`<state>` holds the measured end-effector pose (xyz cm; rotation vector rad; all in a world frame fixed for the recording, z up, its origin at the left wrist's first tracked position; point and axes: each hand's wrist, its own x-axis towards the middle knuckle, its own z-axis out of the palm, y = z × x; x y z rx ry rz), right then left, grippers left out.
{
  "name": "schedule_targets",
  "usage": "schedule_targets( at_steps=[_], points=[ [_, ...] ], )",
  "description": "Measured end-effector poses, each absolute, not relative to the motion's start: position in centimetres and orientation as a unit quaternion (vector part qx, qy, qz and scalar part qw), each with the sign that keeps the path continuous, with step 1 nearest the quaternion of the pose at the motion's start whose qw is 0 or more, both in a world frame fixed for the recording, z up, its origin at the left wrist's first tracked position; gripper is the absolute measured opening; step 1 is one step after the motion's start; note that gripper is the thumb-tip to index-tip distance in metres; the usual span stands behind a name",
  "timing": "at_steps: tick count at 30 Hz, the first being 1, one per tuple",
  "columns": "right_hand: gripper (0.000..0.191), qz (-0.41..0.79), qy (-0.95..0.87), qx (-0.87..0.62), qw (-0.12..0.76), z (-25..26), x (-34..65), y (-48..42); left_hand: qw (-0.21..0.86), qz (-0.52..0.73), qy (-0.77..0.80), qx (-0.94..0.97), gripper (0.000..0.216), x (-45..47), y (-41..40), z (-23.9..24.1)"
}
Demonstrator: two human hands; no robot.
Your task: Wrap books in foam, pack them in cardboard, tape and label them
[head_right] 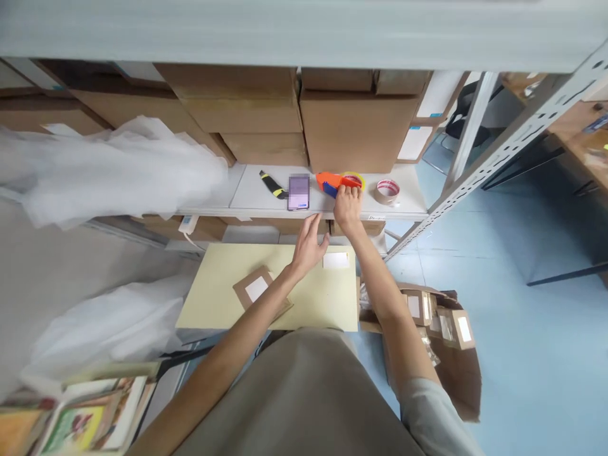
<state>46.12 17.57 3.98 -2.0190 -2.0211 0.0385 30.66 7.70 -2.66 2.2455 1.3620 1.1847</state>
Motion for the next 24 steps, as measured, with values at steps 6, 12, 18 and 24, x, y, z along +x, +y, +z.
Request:
schedule_targets(
  at_steps=[6, 12, 18, 24],
  points=[
    [0.061, -0.017, -0.678, -0.702, 0.218, 1.1, 45.8, 16.6, 0.199, 0.288, 0.607, 0.713, 0.066, 22.7, 0.0, -9.8],
    [0.055, 0.245, -0.693, -0.608, 0.300, -8.9, 40.2, 5.1, 0.241, 0.156, 0.737, 0.611, 0.070, 14.0, -7.5, -16.4],
    [0.032, 0.669, -0.412, -0.611, 0.099, -18.0, 32.6, -7.7, 0.281, 0.106, 0.725, 0.620, 0.058, 11.7, -10.3, -18.3],
    [0.032, 0.750, -0.295, -0.578, 0.126, -20.1, 29.9, -10.1, 0.255, 0.092, 0.734, 0.623, 0.053, 8.1, -3.9, -18.4]
  ],
)
